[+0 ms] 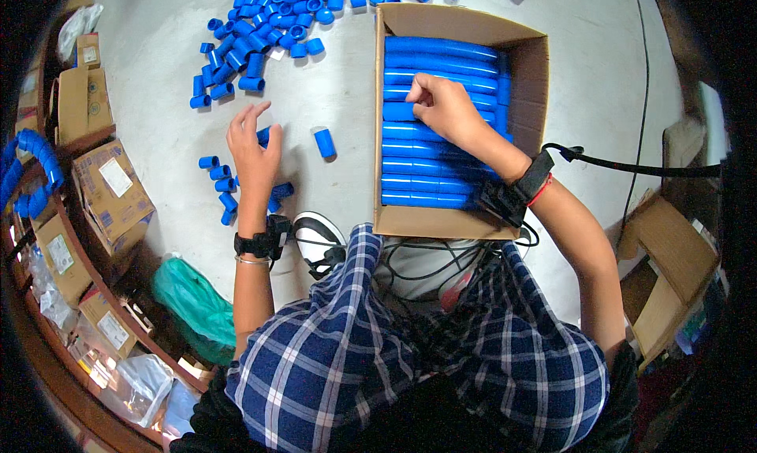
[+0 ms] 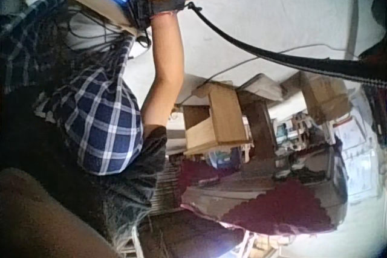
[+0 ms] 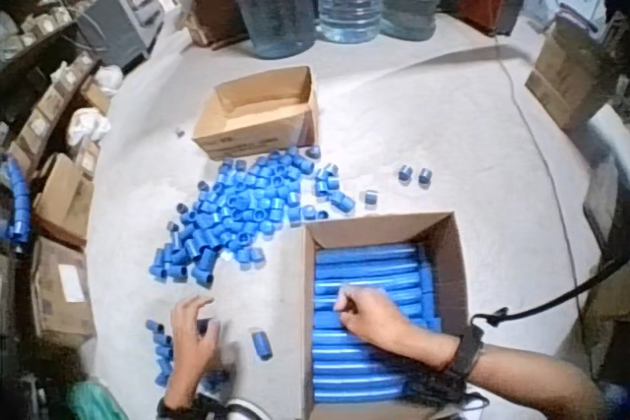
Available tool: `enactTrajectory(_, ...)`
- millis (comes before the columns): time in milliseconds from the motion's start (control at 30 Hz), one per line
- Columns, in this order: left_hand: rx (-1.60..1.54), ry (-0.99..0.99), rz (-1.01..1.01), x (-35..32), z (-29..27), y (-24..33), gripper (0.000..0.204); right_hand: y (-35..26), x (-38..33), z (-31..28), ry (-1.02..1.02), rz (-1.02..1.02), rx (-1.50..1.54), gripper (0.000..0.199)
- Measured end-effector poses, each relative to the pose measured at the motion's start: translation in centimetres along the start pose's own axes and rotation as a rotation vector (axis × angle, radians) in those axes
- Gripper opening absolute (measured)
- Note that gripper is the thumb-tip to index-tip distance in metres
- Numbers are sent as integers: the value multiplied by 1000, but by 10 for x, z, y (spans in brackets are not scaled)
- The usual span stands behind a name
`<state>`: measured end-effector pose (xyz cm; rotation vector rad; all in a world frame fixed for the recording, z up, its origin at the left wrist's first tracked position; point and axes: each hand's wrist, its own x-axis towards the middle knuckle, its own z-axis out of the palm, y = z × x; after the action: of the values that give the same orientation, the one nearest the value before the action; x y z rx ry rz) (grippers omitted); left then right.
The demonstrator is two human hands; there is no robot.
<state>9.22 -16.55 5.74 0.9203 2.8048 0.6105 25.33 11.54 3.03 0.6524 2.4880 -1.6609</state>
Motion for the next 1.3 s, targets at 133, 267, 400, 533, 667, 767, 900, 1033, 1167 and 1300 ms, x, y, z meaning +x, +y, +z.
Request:
enactTrajectory(133, 101, -130, -31, -17, 3, -30, 50, 0, -3, 2, 69, -87, -75, 9)
enactTrajectory(267, -155, -224, -12, -21, 7, -46, 51, -5, -11, 2, 54, -281, -260, 14)
enactTrajectory(400, -72, -196, -24, -21, 13, -53, 46, -11, -15, 3, -6, -265, -355, 18)
enactTrajectory(533, -32, -97, -2, -17, 8, -44, 41, -19, -15, 0, 10, -272, -426, 20)
enactTrajectory(667, -147, 42, -3, -7, -12, 1, 41, -36, -20, -12, 167, -267, -336, 22)
enactTrajectory(767, -341, 79, 141, 3, -21, 52, 40, -55, -26, -15, 142, -288, -17, 26)
enactTrajectory(900, -398, -62, 533, 15, -21, 109, 41, -72, -37, -8, -6, -180, 454, 36)
enactTrajectory(1033, -510, -171, 591, 16, -10, 137, 37, -62, -38, -15, -114, -170, 322, 30)
enactTrajectory(1167, -516, -134, 486, 8, 0, 127, 32, -40, -36, -29, -22, -155, 93, 28)
enactTrajectory(1300, -520, -84, 134, 7, 11, 85, 30, -21, -37, -42, 72, -114, -374, 28)
